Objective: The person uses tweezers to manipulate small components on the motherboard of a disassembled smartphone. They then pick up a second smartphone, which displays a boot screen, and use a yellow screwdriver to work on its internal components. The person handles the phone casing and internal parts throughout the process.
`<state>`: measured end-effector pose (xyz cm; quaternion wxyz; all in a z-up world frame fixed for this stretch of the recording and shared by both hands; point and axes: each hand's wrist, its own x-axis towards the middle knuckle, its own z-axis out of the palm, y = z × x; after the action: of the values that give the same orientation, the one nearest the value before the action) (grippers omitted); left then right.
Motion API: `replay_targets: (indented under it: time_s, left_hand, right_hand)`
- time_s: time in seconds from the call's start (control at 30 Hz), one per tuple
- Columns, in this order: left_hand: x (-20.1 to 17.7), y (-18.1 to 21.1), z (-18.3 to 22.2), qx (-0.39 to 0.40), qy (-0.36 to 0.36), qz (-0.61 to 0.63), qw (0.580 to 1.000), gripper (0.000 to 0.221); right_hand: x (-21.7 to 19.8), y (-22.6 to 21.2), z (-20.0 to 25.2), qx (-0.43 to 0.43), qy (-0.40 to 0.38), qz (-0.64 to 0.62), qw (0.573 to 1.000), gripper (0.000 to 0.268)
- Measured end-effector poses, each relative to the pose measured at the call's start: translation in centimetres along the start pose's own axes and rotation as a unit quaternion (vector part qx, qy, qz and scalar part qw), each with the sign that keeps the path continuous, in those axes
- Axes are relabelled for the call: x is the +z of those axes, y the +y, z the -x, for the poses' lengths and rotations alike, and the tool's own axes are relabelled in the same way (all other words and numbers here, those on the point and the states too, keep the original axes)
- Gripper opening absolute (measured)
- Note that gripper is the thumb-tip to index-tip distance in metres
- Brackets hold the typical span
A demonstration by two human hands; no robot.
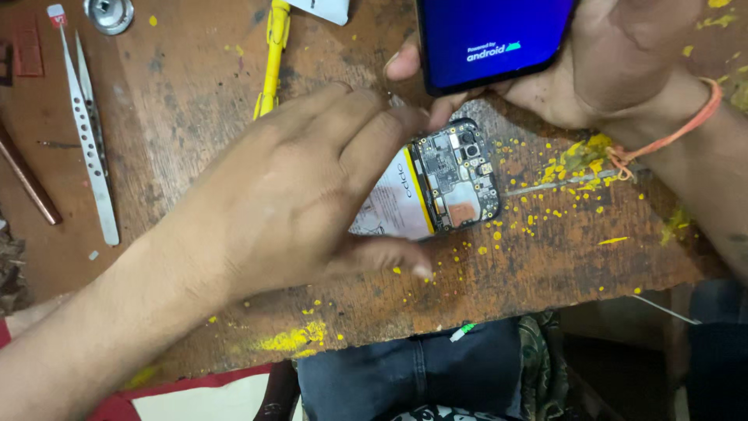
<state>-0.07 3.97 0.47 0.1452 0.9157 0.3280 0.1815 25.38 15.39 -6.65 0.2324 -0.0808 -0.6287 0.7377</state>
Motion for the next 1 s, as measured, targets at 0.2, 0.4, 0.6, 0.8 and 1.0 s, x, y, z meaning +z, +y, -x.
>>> replay_targets:
  time_s: [0.2, 0.4, 0.6, 0.8, 1.0]
  left_hand:
    - [-1.1, 1.2, 0.5, -0.016, -0.005, -0.039, 0.999, 0.079]
    - [0.2, -0.1, 2.3, 0.031, -0.035, -0.090, 0.995, 0.082]
    - [0.0, 0.3, 1.8, 0.036, -0.040, -0.103, 0.993, 0.082]
    - [-0.1, 0.8, 1.5, 0.027, -0.074, -0.144, 0.986, 0.080]
    - [-0.1, 1.1, 1.3, 0.025, -0.047, -0.134, 0.990, 0.080]
  right_hand:
    - [-0.7, 0.3, -0.3, 0.035, 0.013, -0.009, 0.999, 0.096]
    - [-1.2, 1.0, 0.0, 0.015, -0.026, -0.032, 0.999, 0.082]
    - [-1.3, 1.2, 0.5, 0.013, -0.024, -0.014, 1.000, 0.080]
    - [-1.4, 1.6, 1.1, 0.008, -0.022, -0.019, 1.000, 0.075]
    - [-1.5, 1.4, 0.4, 0.016, -0.041, 0.012, 0.999, 0.077]
